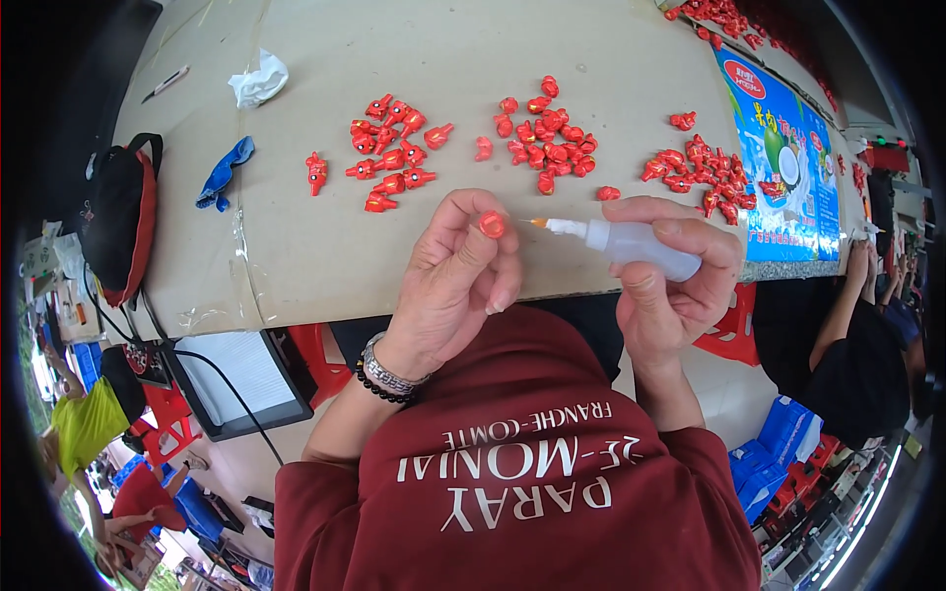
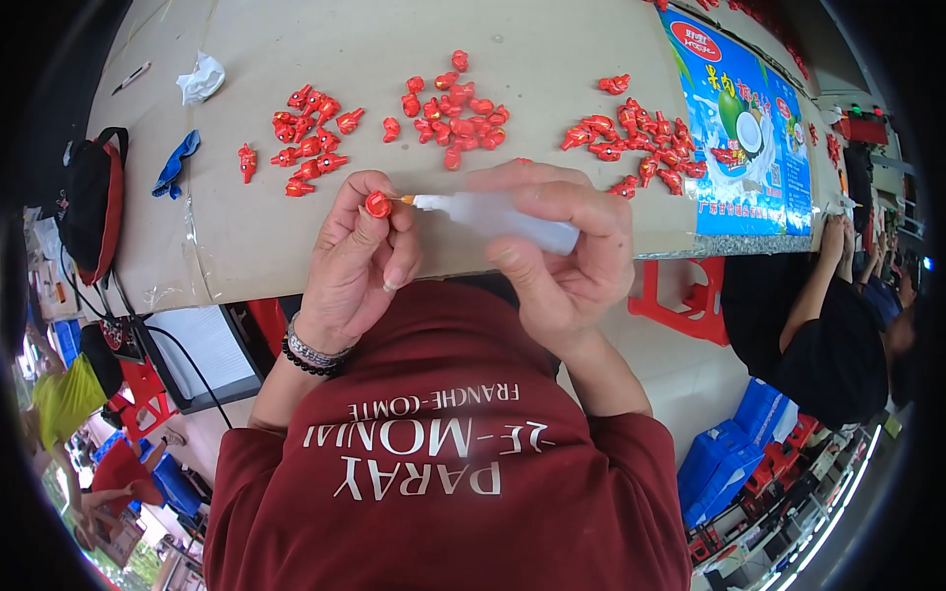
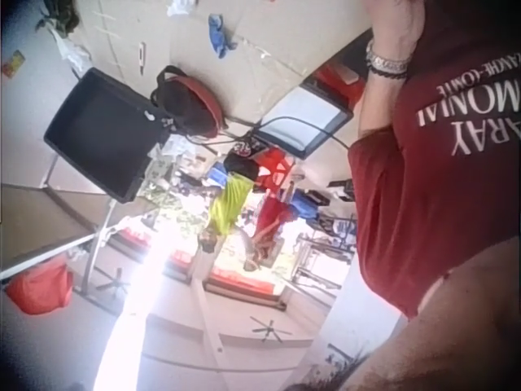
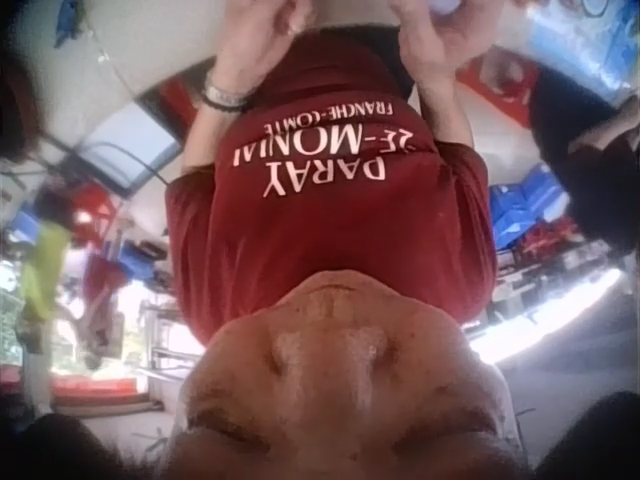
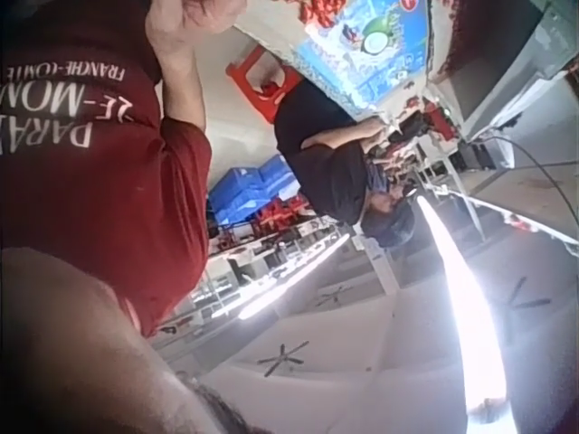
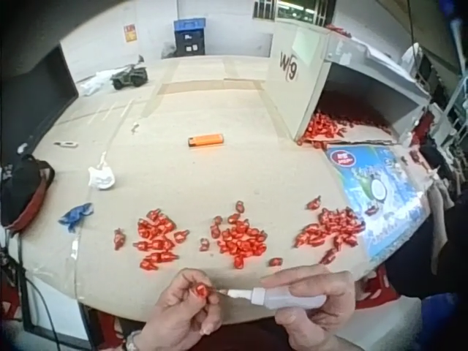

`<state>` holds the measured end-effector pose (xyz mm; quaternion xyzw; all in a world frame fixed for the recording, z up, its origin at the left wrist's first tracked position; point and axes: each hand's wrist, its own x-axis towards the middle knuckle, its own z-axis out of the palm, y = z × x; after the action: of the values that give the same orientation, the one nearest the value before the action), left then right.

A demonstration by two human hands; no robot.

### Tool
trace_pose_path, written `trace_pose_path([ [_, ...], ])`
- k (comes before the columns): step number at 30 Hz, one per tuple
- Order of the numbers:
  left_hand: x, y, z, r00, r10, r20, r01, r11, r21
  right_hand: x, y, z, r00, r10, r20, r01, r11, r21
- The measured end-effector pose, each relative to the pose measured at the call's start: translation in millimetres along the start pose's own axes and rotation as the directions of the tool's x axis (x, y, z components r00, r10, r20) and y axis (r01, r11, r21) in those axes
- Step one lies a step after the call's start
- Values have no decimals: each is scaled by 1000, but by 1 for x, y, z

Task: The person applies adhesive from a bottle to small red plastic components, then joins the components together by hand.

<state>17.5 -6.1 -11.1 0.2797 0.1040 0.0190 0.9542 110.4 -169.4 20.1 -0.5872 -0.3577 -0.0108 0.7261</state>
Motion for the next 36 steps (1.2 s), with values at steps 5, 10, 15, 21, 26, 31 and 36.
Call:
trace_pose_path([
  [5,-1,-1,0,1000,-18,-2,18,1000,-11,-5,2,7,997,-65,41,68,995,-77],
  [10,-1,0,-1,999,-18,27,18,1000,-8,-5,1,11,993,-96,64,105,982,-158],
  [15,-1,1,-3,999,-29,33,29,1000,-6,-3,2,16,992,-105,62,116,974,-196],
  [21,-1,1,-2,998,-39,45,40,999,-10,-1,2,16,987,-136,81,151,961,-230],
  [26,-1,2,-2,998,-42,36,43,999,-18,-1,5,17,989,-135,65,146,965,-217],
  [31,-2,1,-1,1000,-16,14,16,1000,10,-1,5,14,986,-147,84,164,956,-245],
  [36,-3,2,1,998,62,-1,-62,991,115,-2,0,12,987,-138,78,152,962,-226],
])
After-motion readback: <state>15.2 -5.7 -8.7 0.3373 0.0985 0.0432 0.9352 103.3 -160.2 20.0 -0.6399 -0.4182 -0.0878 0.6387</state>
